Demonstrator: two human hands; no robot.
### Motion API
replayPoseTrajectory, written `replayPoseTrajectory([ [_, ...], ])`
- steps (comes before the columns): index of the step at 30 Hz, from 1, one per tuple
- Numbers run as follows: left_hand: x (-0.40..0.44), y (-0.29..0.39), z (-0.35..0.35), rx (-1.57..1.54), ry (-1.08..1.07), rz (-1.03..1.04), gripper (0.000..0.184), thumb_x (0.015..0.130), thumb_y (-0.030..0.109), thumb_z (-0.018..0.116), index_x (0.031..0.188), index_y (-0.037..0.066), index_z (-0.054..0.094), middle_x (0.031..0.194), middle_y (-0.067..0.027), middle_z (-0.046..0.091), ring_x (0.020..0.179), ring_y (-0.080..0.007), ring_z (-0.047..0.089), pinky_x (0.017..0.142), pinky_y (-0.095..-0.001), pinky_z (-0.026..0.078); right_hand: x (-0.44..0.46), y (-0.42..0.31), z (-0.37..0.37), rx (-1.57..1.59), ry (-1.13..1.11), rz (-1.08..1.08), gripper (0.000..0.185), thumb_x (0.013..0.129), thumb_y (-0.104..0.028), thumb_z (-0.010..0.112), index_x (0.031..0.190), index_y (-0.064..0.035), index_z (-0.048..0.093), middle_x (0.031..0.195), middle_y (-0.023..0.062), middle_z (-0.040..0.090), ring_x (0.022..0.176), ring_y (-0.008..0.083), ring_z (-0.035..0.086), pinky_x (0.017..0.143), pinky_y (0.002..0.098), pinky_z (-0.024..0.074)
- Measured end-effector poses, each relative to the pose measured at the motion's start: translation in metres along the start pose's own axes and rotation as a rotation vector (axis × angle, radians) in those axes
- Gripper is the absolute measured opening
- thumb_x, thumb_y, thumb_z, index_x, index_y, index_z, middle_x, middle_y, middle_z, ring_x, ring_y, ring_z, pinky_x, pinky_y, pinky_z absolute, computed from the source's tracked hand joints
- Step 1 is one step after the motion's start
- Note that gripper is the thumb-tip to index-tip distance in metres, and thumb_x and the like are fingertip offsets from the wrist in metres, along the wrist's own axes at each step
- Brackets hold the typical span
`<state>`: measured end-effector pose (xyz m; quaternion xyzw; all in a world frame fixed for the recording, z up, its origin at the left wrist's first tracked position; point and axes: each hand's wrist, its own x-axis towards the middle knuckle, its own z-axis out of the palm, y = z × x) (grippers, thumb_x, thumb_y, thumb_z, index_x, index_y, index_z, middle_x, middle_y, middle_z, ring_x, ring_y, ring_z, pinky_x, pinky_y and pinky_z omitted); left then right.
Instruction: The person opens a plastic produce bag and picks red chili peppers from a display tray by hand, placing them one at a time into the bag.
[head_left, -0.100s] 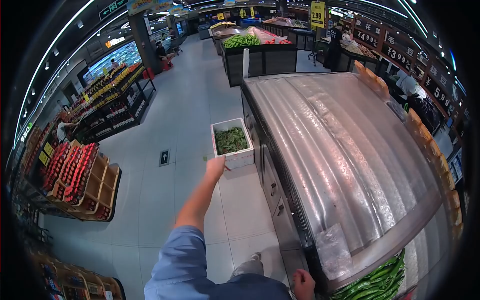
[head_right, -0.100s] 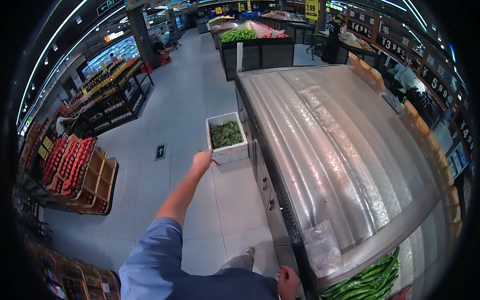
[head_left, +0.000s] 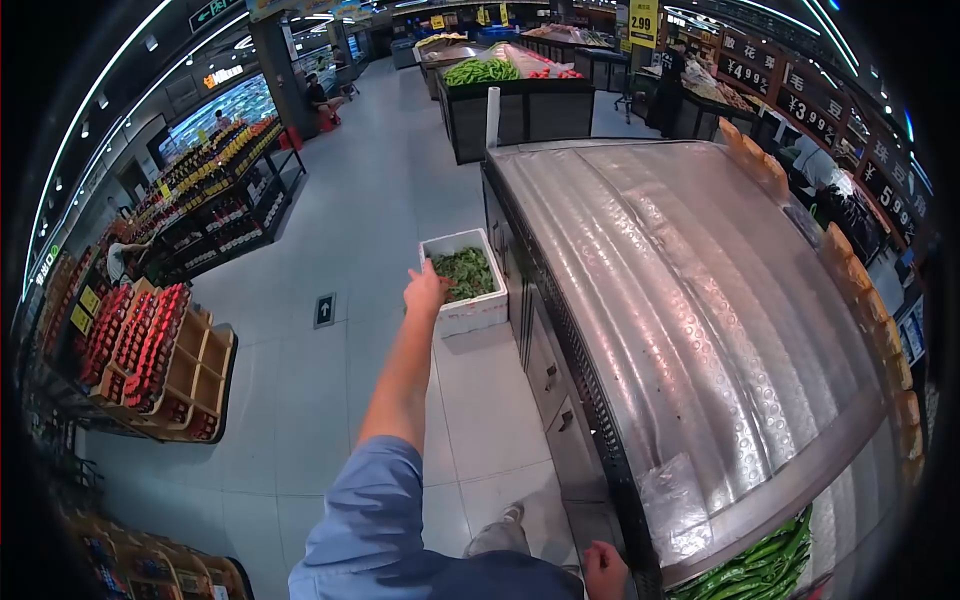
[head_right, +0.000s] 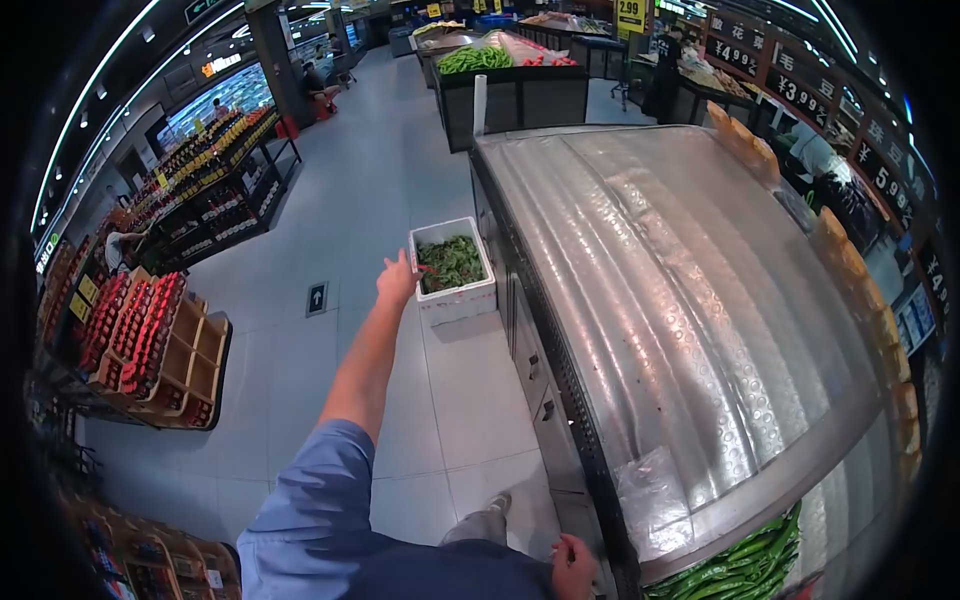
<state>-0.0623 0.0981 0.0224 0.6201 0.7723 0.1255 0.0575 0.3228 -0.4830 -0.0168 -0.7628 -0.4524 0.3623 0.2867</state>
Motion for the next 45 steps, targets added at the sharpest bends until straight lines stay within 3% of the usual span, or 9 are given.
replayPoseTrajectory([
  [5,-0.047,0.006,0.092,-0.328,-0.21,-0.011,0.056,0.091,0.04,0.073,0.135,0.011,0.059,0.121,-0.0213,0.07,0.11,-0.0384,0.069,0.094,-0.0492,0.055,-0.005,0.004,-0.003,-0.064,-0.051,0.008,0.033,0.102,-0.026,0.057,0.123,-0.0055,0.071,0.117,0.018,0.073,0.11,0.0373,0.068,0.095,0.0433,0.0526],
  [8,-0.138,-0.035,0.201,-0.224,-0.338,0.255,0.058,0.083,0.035,0.081,0.133,0.014,0.061,0.118,-0.0268,0.067,0.116,-0.0444,0.063,0.102,-0.0479,0.052,0.009,0.043,0.019,0.133,-0.025,-0.024,0.021,0.099,-0.008,0.062,0.115,0.0041,0.07,0.093,0.0149,0.077,0.08,0.0174,0.075,0.073,0.0303,0.0579],
  [13,-0.256,-0.039,0.29,-0.214,-0.907,0.4,0.067,0.084,0.037,0.082,0.134,-0.001,0.057,0.097,-0.0195,0.077,0.09,-0.0328,0.074,0.081,-0.0418,0.058,0.024,0.013,0.017,0.086,0.093,-0.077,0.024,0.097,-0.017,0.063,0.116,-0.0042,0.072,0.096,0.0138,0.076,0.085,0.0302,0.074,0.076,0.038,0.0569],
  [24,-0.494,0.264,0.09,-0.823,-1.29,1.085,0.041,0.097,0.02,0.071,0.135,0.005,0.062,0.119,-0.016,0.07,0.102,-0.0282,0.071,0.088,-0.0377,0.057,-0.054,0.08,-0.018,0.172,0.292,0.172,0.03,0.099,-0.02,0.059,0.125,-0.0064,0.067,0.103,0.0143,0.074,0.094,0.031,0.072,0.086,0.0396,0.0558],
  [28,-0.556,0.358,0.068,-0.65,-0.885,1.686,0.055,0.091,0.022,0.077,0.141,0.01,0.058,0.13,-0.0159,0.066,0.125,-0.0337,0.06,0.108,-0.0469,0.046,-0.091,0.101,-0.053,0.217,0.458,0.25,0.028,0.099,-0.018,0.059,0.122,-0.005,0.068,0.104,0.0173,0.075,0.098,0.0344,0.072,0.087,0.0409,0.0554],
  [35,-0.604,0.42,0.16,0.171,-0.37,1.798,0.118,0.07,0.043,0.09,0.165,0.025,0.022,0.166,-0.0122,0.027,0.143,-0.0358,0.039,0.116,-0.0636,0.027,-0.164,0.162,-0.098,0.321,0.668,0.398,0.026,0.1,-0.017,0.058,0.12,-0.0066,0.07,0.104,0.0156,0.076,0.097,0.0325,0.073,0.087,0.0401,0.0565],
  [38,-0.608,0.419,0.163,0.153,-0.461,1.699,0.111,0.07,0.037,0.09,0.163,0.024,0.03,0.161,-0.0132,0.037,0.139,-0.0335,0.045,0.115,-0.0582,0.03,-0.185,0.196,-0.111,0.335,0.739,0.399,0.027,0.098,-0.017,0.059,0.12,-0.006,0.071,0.104,0.0166,0.075,0.096,0.0347,0.073,0.086,0.0422,0.0568],
  [43,-0.569,0.403,0.202,-0.202,-0.399,1.718,0.045,0.083,0.014,0.078,0.127,0.009,0.068,0.105,-0.0178,0.071,0.102,-0.0336,0.066,0.103,-0.046,0.04,-0.203,0.232,-0.136,0.324,0.709,0.422,0.028,0.099,-0.019,0.058,0.12,-0.0054,0.07,0.106,0.0173,0.075,0.098,0.0365,0.072,0.087,0.0435,0.0565],
  [45,-0.568,0.415,0.181,-0.203,-0.389,1.516,0.038,0.082,0.003,0.073,0.12,0.003,0.072,0.114,-0.0213,0.071,0.107,-0.0381,0.067,0.104,-0.0481,0.043,-0.204,0.234,-0.149,0.332,0.695,0.39,0.029,0.099,-0.02,0.058,0.121,-0.0054,0.07,0.107,0.0177,0.075,0.1,0.0368,0.071,0.088,0.0434,0.0562],
])
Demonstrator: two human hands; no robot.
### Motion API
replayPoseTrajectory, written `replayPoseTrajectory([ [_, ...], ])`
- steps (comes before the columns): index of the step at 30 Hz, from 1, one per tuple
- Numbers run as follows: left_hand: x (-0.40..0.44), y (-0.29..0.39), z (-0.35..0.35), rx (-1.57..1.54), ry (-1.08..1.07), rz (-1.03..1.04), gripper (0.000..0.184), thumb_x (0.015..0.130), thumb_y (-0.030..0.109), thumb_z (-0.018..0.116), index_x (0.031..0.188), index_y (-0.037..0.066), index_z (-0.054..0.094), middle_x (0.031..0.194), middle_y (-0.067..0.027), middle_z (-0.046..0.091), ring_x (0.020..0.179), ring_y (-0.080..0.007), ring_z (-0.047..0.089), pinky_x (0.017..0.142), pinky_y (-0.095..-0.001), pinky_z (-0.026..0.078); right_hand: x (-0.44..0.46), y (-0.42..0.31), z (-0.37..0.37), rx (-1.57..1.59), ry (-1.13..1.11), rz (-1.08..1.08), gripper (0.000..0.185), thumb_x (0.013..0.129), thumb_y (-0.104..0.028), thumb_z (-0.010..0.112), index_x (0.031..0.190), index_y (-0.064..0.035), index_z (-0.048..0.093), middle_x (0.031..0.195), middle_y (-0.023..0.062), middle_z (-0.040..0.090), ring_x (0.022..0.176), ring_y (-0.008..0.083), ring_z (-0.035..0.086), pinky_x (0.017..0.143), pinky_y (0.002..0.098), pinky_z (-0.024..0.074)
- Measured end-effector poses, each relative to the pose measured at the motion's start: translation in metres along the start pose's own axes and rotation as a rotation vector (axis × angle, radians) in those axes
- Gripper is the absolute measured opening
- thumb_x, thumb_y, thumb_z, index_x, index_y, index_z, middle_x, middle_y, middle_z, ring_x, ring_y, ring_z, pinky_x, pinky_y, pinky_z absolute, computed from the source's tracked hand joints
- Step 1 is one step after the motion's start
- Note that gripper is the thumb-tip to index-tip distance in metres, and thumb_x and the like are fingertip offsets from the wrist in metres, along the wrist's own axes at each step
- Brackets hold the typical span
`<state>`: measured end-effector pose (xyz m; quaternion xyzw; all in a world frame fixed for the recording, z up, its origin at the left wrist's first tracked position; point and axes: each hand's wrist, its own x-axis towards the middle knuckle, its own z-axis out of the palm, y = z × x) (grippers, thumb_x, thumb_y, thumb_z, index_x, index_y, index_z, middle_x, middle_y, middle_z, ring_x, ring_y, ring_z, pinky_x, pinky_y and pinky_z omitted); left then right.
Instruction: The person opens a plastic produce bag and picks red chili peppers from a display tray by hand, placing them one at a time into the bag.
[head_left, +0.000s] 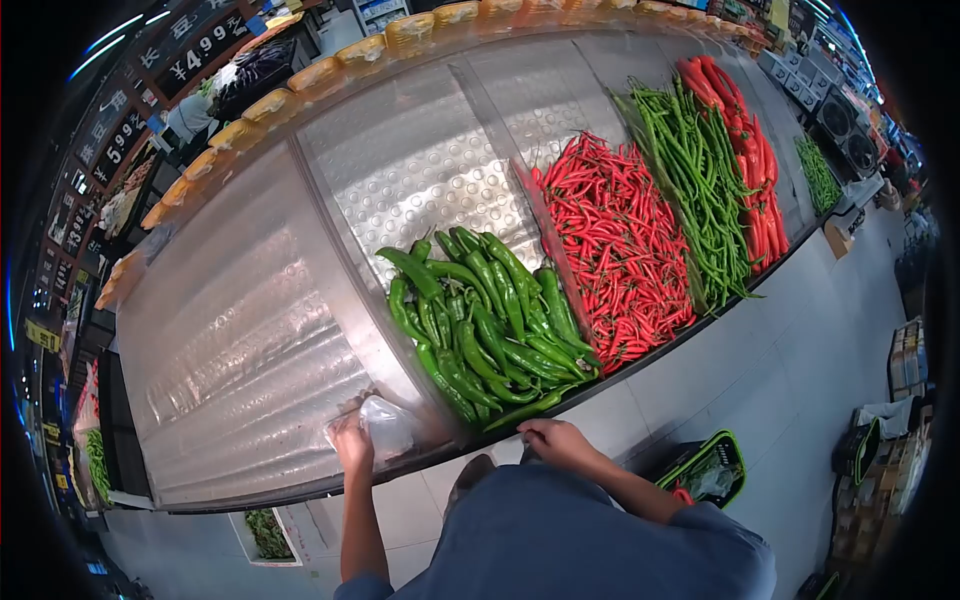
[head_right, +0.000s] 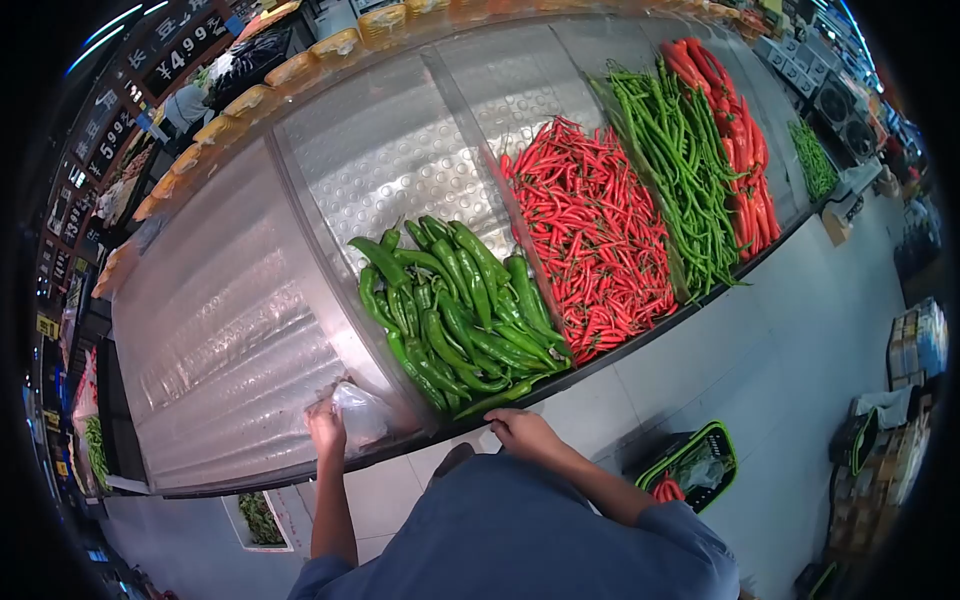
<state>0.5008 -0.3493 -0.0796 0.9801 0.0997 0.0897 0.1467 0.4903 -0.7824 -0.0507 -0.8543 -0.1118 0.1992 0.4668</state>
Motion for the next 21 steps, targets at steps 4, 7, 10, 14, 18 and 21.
replayPoseTrajectory([
  [4,0.025,-0.011,-0.034,-0.092,0.143,0.008,0.033,0.084,-0.003,0.069,0.117,0.0,0.071,0.115,-0.0232,0.071,0.108,-0.0404,0.067,0.096,-0.0457,0.05,0.024,-0.009,-0.004,0.0,-0.055,-0.044,0.03,0.101,-0.022,0.057,0.123,-0.0059,0.069,0.105,0.0144,0.076,0.098,0.0312,0.073,0.087,0.0389,0.0563],
  [7,0.039,-0.004,-0.064,-0.281,0.188,-0.063,0.03,0.086,-0.004,0.066,0.115,-0.001,0.07,0.106,-0.0219,0.074,0.1,-0.0347,0.071,0.088,-0.0401,0.054,0.037,-0.033,-0.002,0.083,-0.061,-0.067,0.029,0.103,-0.021,0.057,0.123,-0.0044,0.069,0.101,0.013,0.076,0.094,0.0267,0.073,0.085,0.0361,0.0563],
  [10,0.04,0.011,-0.097,-0.509,0.29,-0.16,0.021,0.092,-0.003,0.058,0.11,-0.003,0.069,0.088,-0.0163,0.074,0.08,-0.0153,0.07,0.073,-0.0314,0.054,0.051,-0.064,0.019,0.277,-0.068,-0.13,0.028,0.101,-0.021,0.06,0.122,-0.0044,0.069,0.097,0.0125,0.076,0.089,0.0248,0.073,0.082,0.0345,0.056],
  [14,0.036,0.02,-0.124,-0.817,0.135,-0.153,0.019,0.105,0.006,0.052,0.108,-0.003,0.068,0.085,-0.0048,0.072,0.078,-0.0063,0.059,0.071,-0.0268,0.05,0.071,-0.116,0.061,0.738,-0.13,-0.121,0.041,0.099,-0.014,0.069,0.136,-0.0005,0.06,0.113,0.0069,0.071,0.099,0.0171,0.067,0.09,0.0306,0.0528],
  [18,0.033,0.054,-0.138,-1.156,-0.171,-0.133,0.02,0.105,0.005,0.052,0.115,-0.002,0.068,0.097,-0.0009,0.072,0.09,-0.0078,0.063,0.08,-0.0253,0.051,0.084,-0.171,0.093,0.76,-0.013,-0.309,0.051,0.098,-0.015,0.071,0.143,0.0013,0.053,0.125,0.0082,0.065,0.11,0.0149,0.061,0.099,0.0306,0.0483],
  [21,0.03,0.047,-0.137,-1.317,-0.198,-0.158,0.022,0.105,0.007,0.053,0.12,-0.002,0.067,0.104,-0.0018,0.071,0.095,-0.0107,0.065,0.085,-0.0279,0.054,0.089,-0.176,0.096,0.694,0.032,-0.271,0.039,0.101,-0.017,0.068,0.134,0.0027,0.059,0.114,0.0054,0.067,0.102,0.011,0.06,0.092,0.028,0.0488],
])
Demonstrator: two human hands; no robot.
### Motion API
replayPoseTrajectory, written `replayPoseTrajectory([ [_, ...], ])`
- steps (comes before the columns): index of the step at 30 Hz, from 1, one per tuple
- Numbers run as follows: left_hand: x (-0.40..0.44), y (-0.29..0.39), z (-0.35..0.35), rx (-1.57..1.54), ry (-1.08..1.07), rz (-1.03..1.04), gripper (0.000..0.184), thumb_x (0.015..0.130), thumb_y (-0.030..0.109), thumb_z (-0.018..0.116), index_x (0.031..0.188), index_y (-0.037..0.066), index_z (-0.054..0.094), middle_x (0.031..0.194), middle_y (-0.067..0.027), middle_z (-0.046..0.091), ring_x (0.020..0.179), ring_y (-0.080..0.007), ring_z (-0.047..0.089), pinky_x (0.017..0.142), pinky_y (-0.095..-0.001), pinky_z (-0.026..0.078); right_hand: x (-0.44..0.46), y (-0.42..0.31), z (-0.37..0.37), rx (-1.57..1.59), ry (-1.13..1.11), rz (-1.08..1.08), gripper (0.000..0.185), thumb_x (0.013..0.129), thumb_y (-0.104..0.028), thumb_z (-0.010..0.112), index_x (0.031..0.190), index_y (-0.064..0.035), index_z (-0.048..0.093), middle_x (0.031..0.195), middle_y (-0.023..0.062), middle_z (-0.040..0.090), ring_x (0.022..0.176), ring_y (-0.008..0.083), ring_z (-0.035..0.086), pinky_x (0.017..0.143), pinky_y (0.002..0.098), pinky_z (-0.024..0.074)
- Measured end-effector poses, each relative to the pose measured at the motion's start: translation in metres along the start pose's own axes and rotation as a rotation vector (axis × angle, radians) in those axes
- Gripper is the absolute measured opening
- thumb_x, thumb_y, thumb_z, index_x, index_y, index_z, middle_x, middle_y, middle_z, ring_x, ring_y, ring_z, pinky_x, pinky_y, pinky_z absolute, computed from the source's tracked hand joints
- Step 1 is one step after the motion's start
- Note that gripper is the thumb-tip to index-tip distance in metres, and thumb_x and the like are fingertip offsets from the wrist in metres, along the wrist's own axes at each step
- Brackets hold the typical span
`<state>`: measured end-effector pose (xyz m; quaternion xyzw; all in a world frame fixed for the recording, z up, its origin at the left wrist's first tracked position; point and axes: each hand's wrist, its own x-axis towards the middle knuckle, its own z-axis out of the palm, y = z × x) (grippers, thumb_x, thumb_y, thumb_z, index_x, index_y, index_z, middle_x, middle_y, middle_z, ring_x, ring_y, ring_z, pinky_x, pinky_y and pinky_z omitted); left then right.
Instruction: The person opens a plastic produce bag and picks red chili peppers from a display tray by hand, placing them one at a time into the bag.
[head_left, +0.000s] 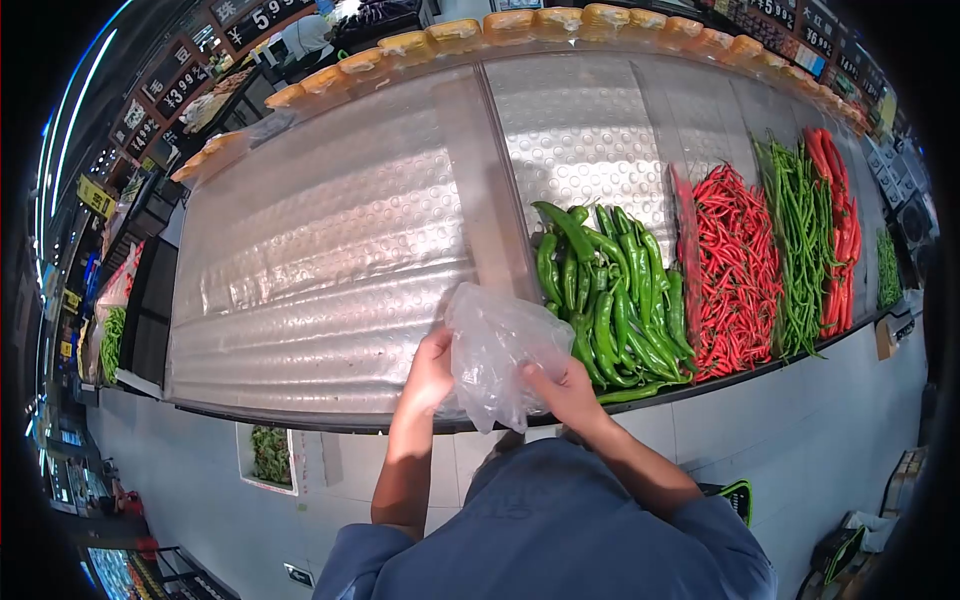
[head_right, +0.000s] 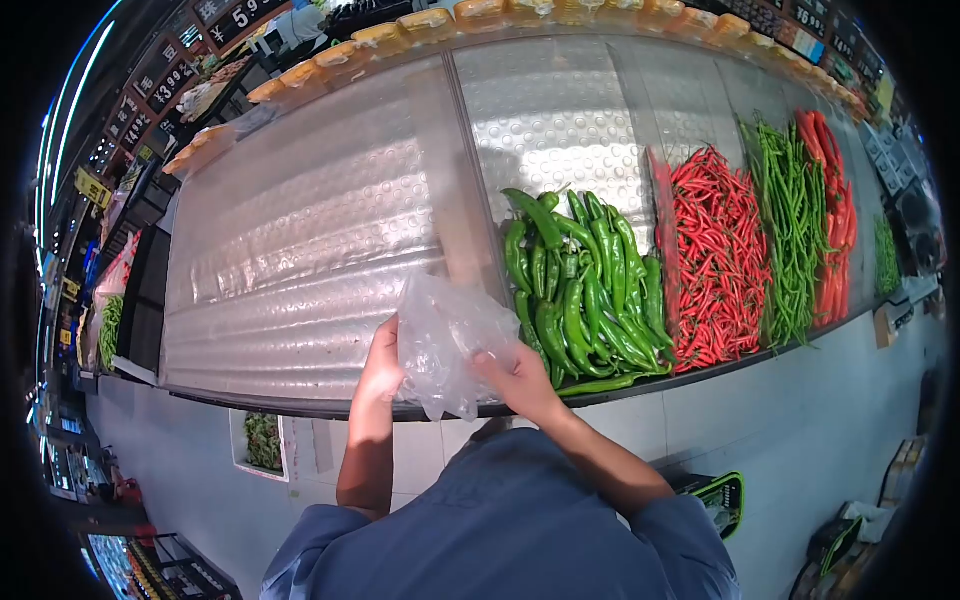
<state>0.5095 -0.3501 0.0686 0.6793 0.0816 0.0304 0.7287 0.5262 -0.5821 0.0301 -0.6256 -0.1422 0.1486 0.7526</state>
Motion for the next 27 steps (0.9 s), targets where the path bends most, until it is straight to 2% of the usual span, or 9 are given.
replayPoseTrajectory([
  [4,-0.041,0.024,-0.005,-0.224,0.133,0.092,0.032,0.106,0.016,0.054,0.132,-0.002,0.06,0.117,-0.0058,0.068,0.101,-0.0151,0.066,0.087,-0.0313,0.055,0.0,-0.005,-0.008,-0.071,0.159,0.096,0.024,0.108,-0.018,0.058,0.107,0.002,0.07,0.088,-0.0035,0.068,0.08,0.0026,0.055,0.072,0.0221,0.0454],
  [5,-0.04,0.017,-0.016,-0.573,-0.025,-0.067,0.04,0.106,0.023,0.055,0.138,0.0,0.054,0.124,-0.0086,0.064,0.106,-0.0167,0.064,0.087,-0.0318,0.056,0.0,0.001,-0.009,0.021,0.193,0.1,0.024,0.108,-0.018,0.057,0.106,0.0017,0.069,0.088,-0.0035,0.068,0.079,0.0024,0.055,0.072,0.0218,0.0448],
  [11,-0.021,-0.06,-0.025,-0.419,0.081,-0.043,0.033,0.105,0.023,0.058,0.131,0.002,0.06,0.107,-0.0047,0.066,0.093,-0.0131,0.066,0.077,-0.0276,0.056,-0.02,0.014,0.003,-0.079,0.605,-0.065,0.032,0.111,-0.02,0.05,0.094,0.001,0.067,0.082,-0.0038,0.065,0.076,0.0038,0.052,0.073,0.0231,0.0451],
  [15,-0.006,-0.017,0.006,-0.514,0.06,-0.112,0.024,0.104,0.019,0.061,0.119,0.002,0.067,0.096,-0.0017,0.07,0.083,-0.0099,0.066,0.074,-0.0254,0.055,-0.043,0.017,-0.021,-0.262,0.719,-0.09,0.04,0.111,-0.029,0.051,0.09,0.0003,0.067,0.073,0.0029,0.066,0.064,0.0081,0.057,0.067,0.0253,0.048],
  [18,0.027,-0.068,-0.011,-0.291,-0.122,-0.102,0.019,0.103,0.017,0.062,0.112,0.002,0.07,0.094,-0.002,0.072,0.08,-0.011,0.068,0.072,-0.027,0.057,-0.076,0.0,-0.059,0.122,0.62,0.315,0.039,0.109,-0.034,0.055,0.087,-0.0034,0.067,0.068,0.0025,0.063,0.055,0.0109,0.055,0.061,0.0287,0.0493],
  [19,0.031,-0.073,-0.012,-0.301,-0.175,-0.158,0.019,0.102,0.017,0.062,0.11,0.002,0.071,0.094,-0.0024,0.073,0.08,-0.0119,0.069,0.072,-0.0275,0.057,-0.083,0.001,-0.069,0.631,0.729,0.415,0.041,0.108,-0.039,0.054,0.088,-0.0052,0.066,0.065,0.0017,0.061,0.047,0.0143,0.053,0.056,0.031,0.0492],
  [20,0.032,-0.078,-0.01,-0.31,-0.226,-0.213,0.018,0.102,0.016,0.062,0.109,0.002,0.072,0.094,-0.0028,0.073,0.079,-0.0127,0.07,0.071,-0.0281,0.058,-0.101,0.03,-0.097,1.404,0.164,0.136,0.039,0.109,-0.039,0.051,0.1,-0.0035,0.066,0.074,0.0035,0.066,0.053,0.0166,0.057,0.062,0.0313,0.0518],
  [23,0.031,-0.086,0.003,-0.464,-0.242,-0.354,0.021,0.103,0.018,0.062,0.115,0.003,0.07,0.097,-0.0039,0.073,0.079,-0.0149,0.071,0.068,-0.0293,0.058,-0.107,-0.031,-0.055,1.049,0.656,-0.117,0.043,0.109,-0.034,0.048,0.14,-0.0041,0.048,0.117,0.0141,0.07,0.09,0.0258,0.071,0.083,0.0361,0.0563],
  [27,0.004,-0.084,0.047,-0.492,-0.323,-0.304,0.023,0.103,0.021,0.063,0.12,0.005,0.068,0.099,-0.0038,0.073,0.081,-0.0156,0.071,0.067,-0.03,0.058,-0.134,-0.009,-0.024,0.099,0.49,-0.288,0.053,0.102,-0.007,0.058,0.15,-0.0045,0.036,0.14,0.0195,0.057,0.112,0.029,0.067,0.094,0.0375,0.0532],
])
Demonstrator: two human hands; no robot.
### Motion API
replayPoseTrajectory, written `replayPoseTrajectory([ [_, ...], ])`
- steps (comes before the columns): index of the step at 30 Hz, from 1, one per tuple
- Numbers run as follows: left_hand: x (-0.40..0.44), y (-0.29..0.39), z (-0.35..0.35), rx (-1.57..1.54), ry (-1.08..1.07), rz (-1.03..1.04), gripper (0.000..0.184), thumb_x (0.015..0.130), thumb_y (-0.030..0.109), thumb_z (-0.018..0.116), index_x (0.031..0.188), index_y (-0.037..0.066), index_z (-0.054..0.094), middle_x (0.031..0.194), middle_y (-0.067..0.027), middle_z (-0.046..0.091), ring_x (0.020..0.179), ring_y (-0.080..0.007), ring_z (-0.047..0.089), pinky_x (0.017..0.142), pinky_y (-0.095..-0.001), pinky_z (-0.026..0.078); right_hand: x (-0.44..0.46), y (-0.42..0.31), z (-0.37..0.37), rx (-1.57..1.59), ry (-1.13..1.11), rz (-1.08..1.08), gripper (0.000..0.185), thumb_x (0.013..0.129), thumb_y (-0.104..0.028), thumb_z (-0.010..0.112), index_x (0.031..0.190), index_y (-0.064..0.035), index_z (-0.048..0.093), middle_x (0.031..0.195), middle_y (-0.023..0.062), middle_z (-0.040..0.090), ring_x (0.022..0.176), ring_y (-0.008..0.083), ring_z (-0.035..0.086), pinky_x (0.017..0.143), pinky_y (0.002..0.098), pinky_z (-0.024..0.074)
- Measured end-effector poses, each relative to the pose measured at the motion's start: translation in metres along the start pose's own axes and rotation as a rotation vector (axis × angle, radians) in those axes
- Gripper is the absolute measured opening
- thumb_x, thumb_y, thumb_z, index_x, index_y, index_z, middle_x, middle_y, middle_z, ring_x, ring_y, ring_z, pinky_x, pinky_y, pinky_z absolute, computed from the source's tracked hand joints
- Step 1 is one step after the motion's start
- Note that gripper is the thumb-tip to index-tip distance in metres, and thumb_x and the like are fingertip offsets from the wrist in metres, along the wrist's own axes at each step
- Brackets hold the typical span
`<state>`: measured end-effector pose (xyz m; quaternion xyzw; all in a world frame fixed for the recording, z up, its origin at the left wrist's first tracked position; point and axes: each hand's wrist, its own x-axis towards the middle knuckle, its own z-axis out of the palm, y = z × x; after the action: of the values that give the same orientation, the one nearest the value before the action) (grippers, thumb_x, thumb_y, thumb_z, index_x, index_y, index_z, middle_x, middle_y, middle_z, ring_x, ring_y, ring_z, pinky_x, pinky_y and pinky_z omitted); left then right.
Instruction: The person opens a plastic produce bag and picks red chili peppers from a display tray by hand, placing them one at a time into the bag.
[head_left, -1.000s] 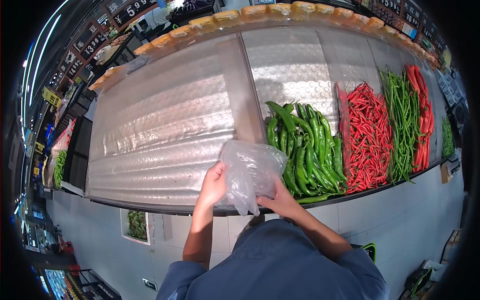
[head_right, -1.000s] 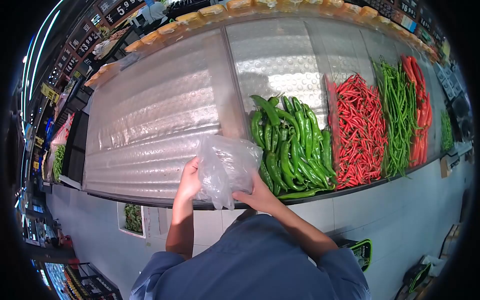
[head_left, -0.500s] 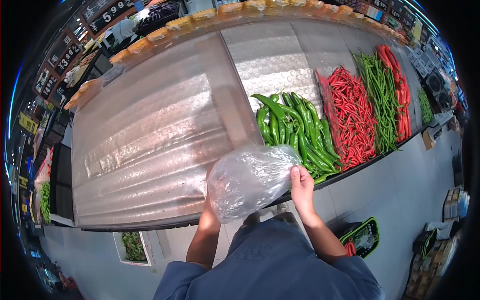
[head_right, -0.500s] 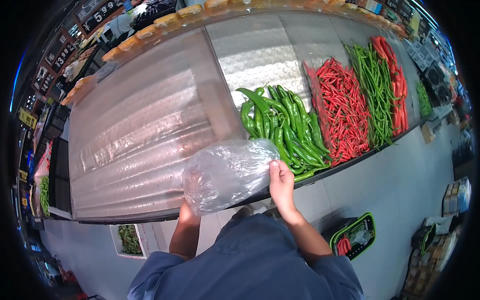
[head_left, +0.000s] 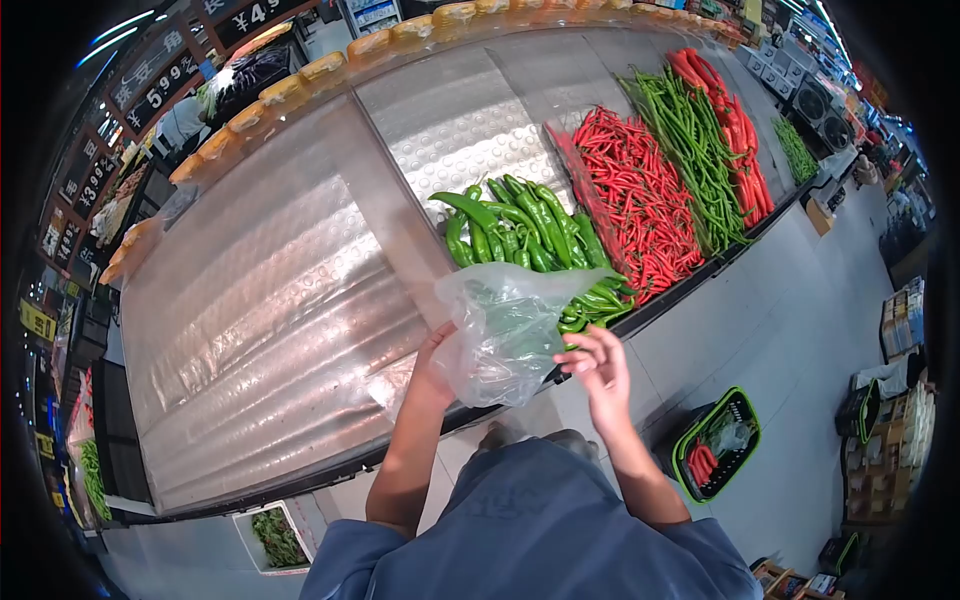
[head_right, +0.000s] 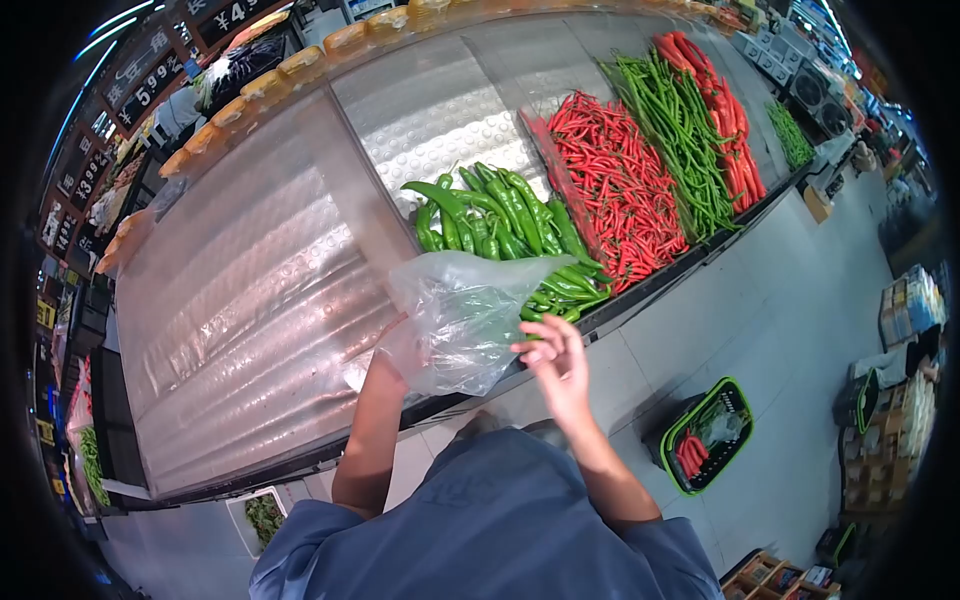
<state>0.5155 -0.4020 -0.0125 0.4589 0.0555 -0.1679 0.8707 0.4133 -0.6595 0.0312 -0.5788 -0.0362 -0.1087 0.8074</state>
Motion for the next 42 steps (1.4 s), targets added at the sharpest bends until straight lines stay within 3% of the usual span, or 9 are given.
replayPoseTrajectory([
  [5,-0.036,-0.014,0.082,0.003,0.178,-0.159,0.024,0.106,0.03,0.061,0.114,0.008,0.069,0.094,-0.0019,0.07,0.076,-0.013,0.067,0.063,-0.0299,0.054,-0.03,-0.037,0.02,-0.948,-0.275,-0.26,0.067,0.082,-0.009,0.079,0.142,0.0012,0.051,0.146,0.0213,0.052,0.135,0.04,0.051,0.11,0.0482,0.0429],
  [12,-0.07,-0.098,0.164,0.243,-0.046,-0.002,0.03,0.108,0.036,0.058,0.101,0.008,0.066,0.072,0.0073,0.052,0.06,-0.0019,0.044,0.053,-0.0213,0.034,-0.079,-0.022,-0.072,-0.703,-0.183,-0.197,0.026,0.086,-0.002,0.071,0.112,0.0015,0.068,0.095,0.0205,0.068,0.087,0.0397,0.068,0.079,0.0388,0.0559],
  [15,-0.073,-0.115,0.201,0.399,0.052,-0.053,0.031,0.108,0.037,0.058,0.1,0.008,0.066,0.07,0.008,0.048,0.059,-0.0018,0.044,0.053,-0.0203,0.033,-0.088,-0.061,-0.106,-0.606,-0.191,-0.091,0.017,0.091,0.001,0.066,0.107,0.002,0.068,0.096,0.0193,0.068,0.087,0.035,0.069,0.079,0.0375,0.0556],
  [25,-0.096,-0.115,0.301,0.386,-0.008,0.282,0.023,0.103,0.015,0.065,0.121,0.003,0.061,0.096,-0.0035,0.065,0.084,-0.0099,0.062,0.079,-0.0263,0.052,-0.122,-0.05,-0.256,0.039,0.563,-0.002,0.01,0.105,-0.009,0.055,0.107,-0.0012,0.062,0.088,0.0024,0.064,0.077,0.0092,0.059,0.074,0.0259,0.0501],
  [28,-0.136,-0.076,0.345,-0.184,-0.752,0.244,0.031,0.103,0.019,0.066,0.128,0.001,0.059,0.111,-0.0152,0.071,0.109,-0.0305,0.069,0.098,-0.0414,0.051,-0.132,-0.055,-0.288,0.012,0.641,0.023,0.008,0.104,-0.007,0.056,0.104,-0.0016,0.062,0.084,0.0017,0.063,0.074,0.0089,0.057,0.072,0.0253,0.049],
  [31,-0.184,-0.039,0.417,-0.488,-1.039,0.073,0.035,0.103,0.021,0.066,0.129,0.001,0.057,0.123,-0.0237,0.069,0.124,-0.0428,0.063,0.105,-0.0544,0.047,-0.138,-0.057,-0.296,0.007,0.615,0.082,0.008,0.104,-0.01,0.058,0.102,-0.0039,0.062,0.085,-0.0003,0.061,0.074,0.0071,0.053,0.07,0.0234,0.0437],
  [34,-0.18,-0.072,0.442,-0.762,-1.371,0.304,0.045,0.101,0.019,0.067,0.132,-0.009,0.049,0.128,-0.0423,0.059,0.134,-0.0536,0.049,0.112,-0.0602,0.039,-0.14,-0.062,-0.286,-0.029,0.581,0.042,0.007,0.104,-0.01,0.058,0.102,-0.0037,0.062,0.083,0.0006,0.061,0.073,0.0085,0.054,0.069,0.0243,0.0447],
  [38,-0.176,-0.101,0.451,-0.958,-1.462,0.374,0.053,0.095,0.008,0.073,0.136,-0.011,0.047,0.133,-0.0485,0.052,0.139,-0.057,0.043,0.116,-0.0605,0.035,-0.144,-0.058,-0.275,-0.025,0.586,0.068,0.007,0.104,-0.009,0.059,0.102,-0.0038,0.062,0.082,0.0012,0.06,0.073,0.0097,0.056,0.069,0.0255,0.046],
  [42,-0.167,-0.051,0.431,-0.456,-1.302,0.296,0.042,0.105,0.03,0.06,0.132,-0.001,0.051,0.109,-0.0272,0.068,0.11,-0.0427,0.065,0.096,-0.0579,0.05,-0.139,-0.054,-0.27,-0.042,0.559,0.082,0.006,0.102,-0.003,0.057,0.101,-0.0001,0.062,0.087,0.002,0.062,0.078,0.0088,0.058,0.075,0.0234,0.0462],
])
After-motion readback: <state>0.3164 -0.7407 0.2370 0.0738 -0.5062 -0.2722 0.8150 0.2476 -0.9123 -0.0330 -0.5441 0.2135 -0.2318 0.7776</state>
